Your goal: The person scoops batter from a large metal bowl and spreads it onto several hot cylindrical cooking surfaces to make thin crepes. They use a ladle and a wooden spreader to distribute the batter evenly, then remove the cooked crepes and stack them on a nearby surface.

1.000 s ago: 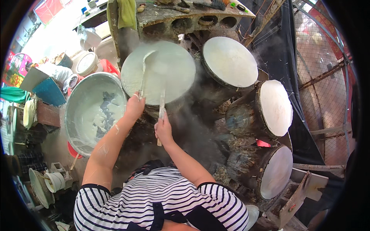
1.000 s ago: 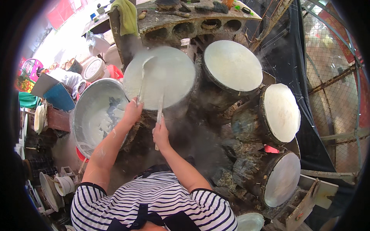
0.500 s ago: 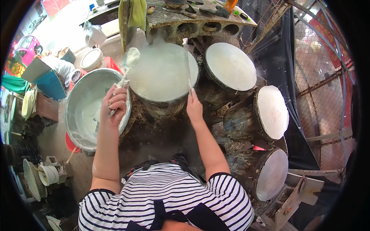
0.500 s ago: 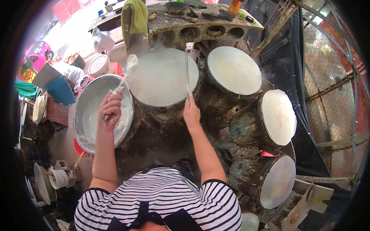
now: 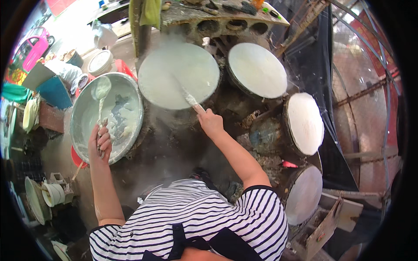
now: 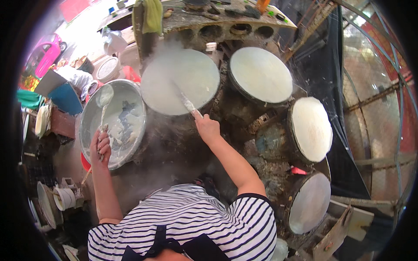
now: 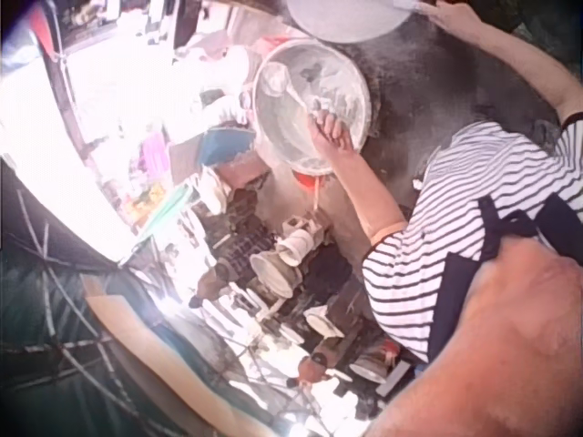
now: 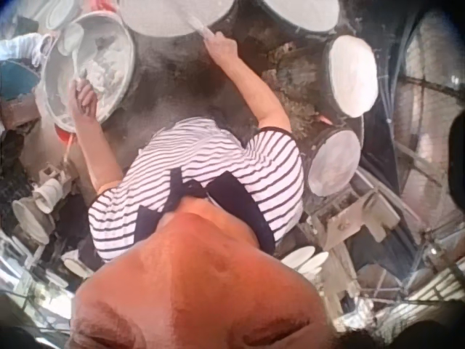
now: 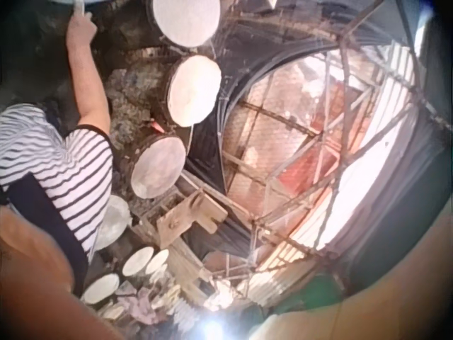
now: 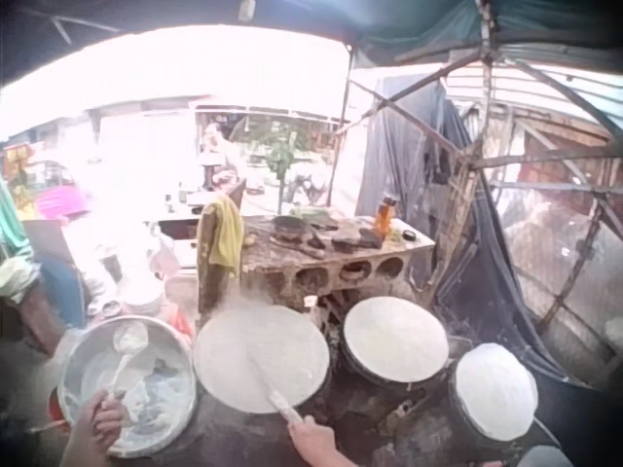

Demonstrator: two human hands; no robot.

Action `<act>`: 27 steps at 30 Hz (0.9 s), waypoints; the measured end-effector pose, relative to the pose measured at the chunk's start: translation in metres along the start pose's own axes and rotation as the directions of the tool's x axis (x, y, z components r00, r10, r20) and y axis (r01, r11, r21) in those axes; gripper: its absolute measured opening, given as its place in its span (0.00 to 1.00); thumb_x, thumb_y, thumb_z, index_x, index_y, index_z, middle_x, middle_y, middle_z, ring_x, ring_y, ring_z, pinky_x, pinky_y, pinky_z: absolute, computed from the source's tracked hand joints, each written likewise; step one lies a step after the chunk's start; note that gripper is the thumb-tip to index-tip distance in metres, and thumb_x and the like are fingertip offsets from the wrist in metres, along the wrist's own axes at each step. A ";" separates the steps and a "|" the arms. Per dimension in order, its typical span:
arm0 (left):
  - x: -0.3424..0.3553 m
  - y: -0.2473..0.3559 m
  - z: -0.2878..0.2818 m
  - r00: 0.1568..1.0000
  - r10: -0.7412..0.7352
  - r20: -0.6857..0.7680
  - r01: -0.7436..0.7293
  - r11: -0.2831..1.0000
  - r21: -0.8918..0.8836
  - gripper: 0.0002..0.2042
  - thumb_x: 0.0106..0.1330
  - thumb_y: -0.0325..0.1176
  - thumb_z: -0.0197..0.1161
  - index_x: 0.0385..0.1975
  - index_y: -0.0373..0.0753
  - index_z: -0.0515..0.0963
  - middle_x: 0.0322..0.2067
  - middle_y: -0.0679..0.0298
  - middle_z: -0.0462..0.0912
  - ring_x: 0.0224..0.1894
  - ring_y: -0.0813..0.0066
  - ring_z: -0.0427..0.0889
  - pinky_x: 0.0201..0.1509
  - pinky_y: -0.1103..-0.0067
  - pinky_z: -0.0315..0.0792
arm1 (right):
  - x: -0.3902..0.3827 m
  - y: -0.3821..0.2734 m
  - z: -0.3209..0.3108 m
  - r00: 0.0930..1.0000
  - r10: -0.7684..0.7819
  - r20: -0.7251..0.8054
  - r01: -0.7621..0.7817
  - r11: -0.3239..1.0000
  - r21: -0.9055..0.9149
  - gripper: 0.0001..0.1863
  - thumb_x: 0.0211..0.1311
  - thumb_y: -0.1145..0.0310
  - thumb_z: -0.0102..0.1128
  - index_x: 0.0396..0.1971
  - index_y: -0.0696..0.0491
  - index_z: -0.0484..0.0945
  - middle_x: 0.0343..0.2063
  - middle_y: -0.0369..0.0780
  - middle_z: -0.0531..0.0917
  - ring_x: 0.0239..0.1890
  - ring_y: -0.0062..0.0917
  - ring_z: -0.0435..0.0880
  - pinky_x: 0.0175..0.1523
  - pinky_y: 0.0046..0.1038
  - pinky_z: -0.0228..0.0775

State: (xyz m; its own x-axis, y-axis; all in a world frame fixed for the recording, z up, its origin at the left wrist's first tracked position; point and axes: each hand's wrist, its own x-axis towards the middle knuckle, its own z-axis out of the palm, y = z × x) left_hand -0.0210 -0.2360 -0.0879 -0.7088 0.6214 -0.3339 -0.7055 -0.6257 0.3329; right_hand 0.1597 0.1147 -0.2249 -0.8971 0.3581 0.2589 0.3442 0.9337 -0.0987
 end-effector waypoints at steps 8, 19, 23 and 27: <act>-0.017 0.014 -0.059 0.999 -0.032 -0.010 0.031 0.997 -0.071 0.10 0.71 0.35 0.42 0.38 0.32 0.63 0.21 0.68 0.62 0.15 0.85 0.60 0.09 0.87 0.57 | -0.095 0.008 -0.014 0.941 0.322 -0.103 -0.316 0.946 0.071 0.22 0.59 0.57 0.53 0.54 0.41 0.68 0.23 0.39 0.72 0.18 0.36 0.76 0.23 0.35 0.70; -0.041 0.026 -0.076 0.976 0.081 -0.203 -0.055 0.990 0.132 0.11 0.70 0.38 0.45 0.27 0.40 0.65 0.16 0.72 0.63 0.10 0.86 0.60 0.07 0.88 0.55 | -0.152 -0.023 -0.029 0.808 0.587 -0.048 -0.569 0.799 0.195 0.20 0.60 0.58 0.52 0.53 0.41 0.69 0.30 0.43 0.79 0.31 0.42 0.79 0.33 0.41 0.71; -0.040 0.025 -0.076 0.958 0.059 -0.281 0.023 0.960 0.278 0.10 0.67 0.40 0.49 0.30 0.41 0.68 0.15 0.71 0.65 0.08 0.86 0.56 0.07 0.88 0.52 | -0.126 -0.064 -0.043 0.836 0.544 -0.073 -0.440 0.743 0.504 0.23 0.59 0.63 0.54 0.55 0.52 0.69 0.31 0.48 0.80 0.32 0.42 0.79 0.36 0.39 0.70; -0.042 0.022 -0.099 0.974 0.086 -0.211 -0.029 0.964 0.263 0.08 0.68 0.37 0.48 0.33 0.39 0.67 0.23 0.67 0.70 0.12 0.86 0.60 0.08 0.88 0.53 | -0.059 -0.188 -0.065 0.934 0.260 0.246 -0.358 0.657 0.663 0.31 0.56 0.56 0.57 0.59 0.50 0.62 0.32 0.50 0.80 0.31 0.44 0.81 0.36 0.39 0.72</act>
State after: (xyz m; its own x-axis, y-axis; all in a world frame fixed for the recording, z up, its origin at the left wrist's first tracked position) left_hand -0.0062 -0.3226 -0.1539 -0.7507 0.4517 -0.4821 -0.6605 -0.4975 0.5624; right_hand 0.1661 -0.0820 -0.1593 -0.8162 0.5774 -0.0204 0.3635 0.4857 -0.7949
